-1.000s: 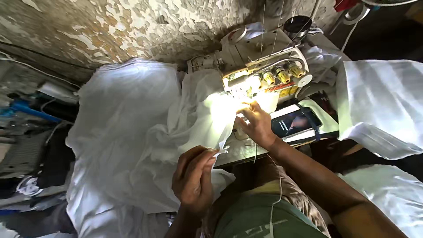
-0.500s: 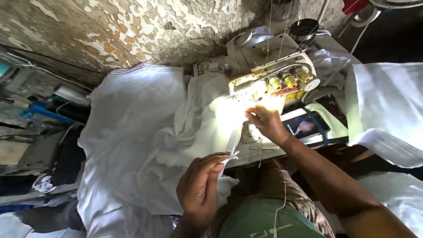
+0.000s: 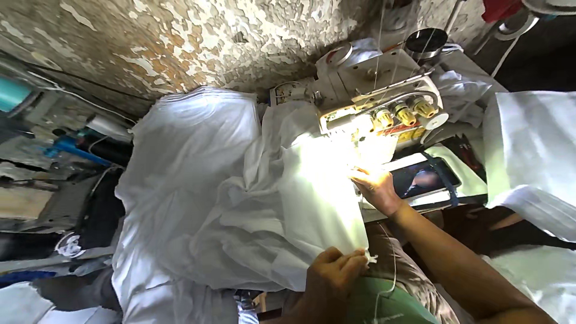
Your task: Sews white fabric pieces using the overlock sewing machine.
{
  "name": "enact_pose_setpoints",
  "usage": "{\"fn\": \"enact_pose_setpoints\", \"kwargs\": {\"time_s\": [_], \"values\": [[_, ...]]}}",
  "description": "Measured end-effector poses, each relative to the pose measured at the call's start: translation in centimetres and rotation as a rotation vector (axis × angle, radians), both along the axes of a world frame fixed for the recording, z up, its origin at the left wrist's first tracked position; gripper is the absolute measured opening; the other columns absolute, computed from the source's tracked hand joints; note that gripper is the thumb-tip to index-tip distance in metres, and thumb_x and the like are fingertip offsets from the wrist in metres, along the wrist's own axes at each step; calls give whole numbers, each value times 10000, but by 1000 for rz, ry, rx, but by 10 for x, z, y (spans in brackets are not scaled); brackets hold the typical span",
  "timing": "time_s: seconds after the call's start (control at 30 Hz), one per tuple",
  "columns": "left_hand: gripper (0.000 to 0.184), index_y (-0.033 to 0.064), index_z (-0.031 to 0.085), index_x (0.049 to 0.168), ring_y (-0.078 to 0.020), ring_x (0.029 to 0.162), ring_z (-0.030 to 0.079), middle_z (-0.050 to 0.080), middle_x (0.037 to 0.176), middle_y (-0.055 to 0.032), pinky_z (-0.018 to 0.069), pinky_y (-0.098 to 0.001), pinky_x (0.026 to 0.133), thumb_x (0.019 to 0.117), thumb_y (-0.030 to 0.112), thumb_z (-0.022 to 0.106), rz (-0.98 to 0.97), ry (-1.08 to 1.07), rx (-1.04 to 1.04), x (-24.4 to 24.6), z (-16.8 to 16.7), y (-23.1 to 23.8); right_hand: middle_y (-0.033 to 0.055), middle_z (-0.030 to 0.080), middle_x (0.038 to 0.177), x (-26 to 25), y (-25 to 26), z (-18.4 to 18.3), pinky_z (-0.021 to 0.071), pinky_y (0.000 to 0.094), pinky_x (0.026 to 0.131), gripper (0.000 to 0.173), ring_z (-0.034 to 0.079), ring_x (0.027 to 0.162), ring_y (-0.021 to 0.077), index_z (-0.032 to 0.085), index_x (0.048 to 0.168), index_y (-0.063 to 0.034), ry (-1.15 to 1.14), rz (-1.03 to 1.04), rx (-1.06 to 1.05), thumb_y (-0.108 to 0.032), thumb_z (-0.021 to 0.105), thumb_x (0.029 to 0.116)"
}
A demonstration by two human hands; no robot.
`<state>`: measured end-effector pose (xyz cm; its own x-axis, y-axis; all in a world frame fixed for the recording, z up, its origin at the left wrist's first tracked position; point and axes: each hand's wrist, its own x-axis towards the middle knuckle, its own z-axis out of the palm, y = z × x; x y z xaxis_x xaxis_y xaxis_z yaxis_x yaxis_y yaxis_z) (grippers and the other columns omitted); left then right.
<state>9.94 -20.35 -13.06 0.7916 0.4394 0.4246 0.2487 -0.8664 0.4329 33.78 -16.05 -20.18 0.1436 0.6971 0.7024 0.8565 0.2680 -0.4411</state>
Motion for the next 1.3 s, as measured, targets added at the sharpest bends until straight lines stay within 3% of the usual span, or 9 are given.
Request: {"fn": "enact_pose_setpoints", "kwargs": {"time_s": [0.17, 0.37, 0.47, 0.6, 0.7, 0.77, 0.93, 1.2, 1.3], "values": [[235, 104, 781, 942, -134, 776, 679, 793, 1026, -13, 515, -226, 717, 1012, 191, 575, 26, -5, -2, 6, -6, 8, 208, 714, 888, -2, 3, -4, 543, 487, 582, 170, 692, 727, 379, 790, 969, -28, 35, -54, -33, -61, 637, 904], [282, 9, 737, 989, -94, 1055, 690, 766, 1023, -60, 519, -242, 982, 1060, 184, 527, -6, -169, -304, 13, 27, 41, 203, 703, 885, 0, 7, 0, 557, 468, 634, 141, 693, 756, 340, 763, 906, 0, 156, 15, -13, -66, 639, 906], [205, -28, 717, 970, 53, 852, 657, 727, 884, 15, 542, -144, 803, 1021, 88, 557, 105, -250, -457, 16, 58, 63, 221, 726, 1008, 2, 13, 7, 568, 501, 753, 166, 710, 879, 364, 775, 965, 5, 221, 45, -45, -97, 651, 924], [141, 74, 718, 955, 71, 690, 585, 649, 765, 108, 501, -121, 649, 997, 79, 583, 190, -202, -590, 24, 75, 79, 192, 735, 1066, -5, 17, 14, 578, 494, 796, 211, 721, 958, 332, 779, 1035, -25, 268, -23, -85, -156, 624, 979], [169, 129, 735, 967, 47, 702, 613, 668, 784, 122, 528, -144, 654, 1009, 113, 572, 214, -222, -661, 23, 77, 84, 279, 662, 1141, -24, -10, 24, 592, 521, 675, 208, 713, 859, 401, 696, 1055, 39, 238, -158, -189, -145, 635, 980], [176, 158, 732, 969, 44, 714, 624, 674, 799, 135, 539, -152, 664, 1015, 129, 564, 238, -264, -664, 20, 80, 90, 245, 673, 1029, -36, -36, 19, 578, 498, 572, 191, 700, 720, 371, 692, 1093, 24, 194, -105, -258, -105, 625, 968], [171, 167, 723, 966, 49, 686, 607, 660, 783, 133, 525, -140, 634, 1022, 123, 568, 254, -283, -665, 22, 85, 94, 185, 699, 1258, -44, -75, -6, 598, 516, 683, 261, 737, 916, 383, 756, 1078, -40, -42, 173, -502, 71, 582, 918], [177, 172, 716, 954, 56, 672, 591, 647, 771, 137, 510, -130, 625, 1029, 128, 562, 276, -307, -689, 21, 86, 94, 215, 697, 1230, -30, -86, -4, 596, 531, 747, 259, 727, 964, 403, 744, 1103, -6, 22, 245, -575, 79, 565, 936], [173, 163, 715, 956, 52, 669, 590, 644, 767, 130, 507, -128, 621, 1030, 124, 564, 262, -315, -693, 20, 85, 94, 220, 712, 1061, -27, -84, -10, 594, 507, 698, 150, 723, 882, 392, 720, 1008, 29, -10, 250, -550, 33, 578, 958]]}}
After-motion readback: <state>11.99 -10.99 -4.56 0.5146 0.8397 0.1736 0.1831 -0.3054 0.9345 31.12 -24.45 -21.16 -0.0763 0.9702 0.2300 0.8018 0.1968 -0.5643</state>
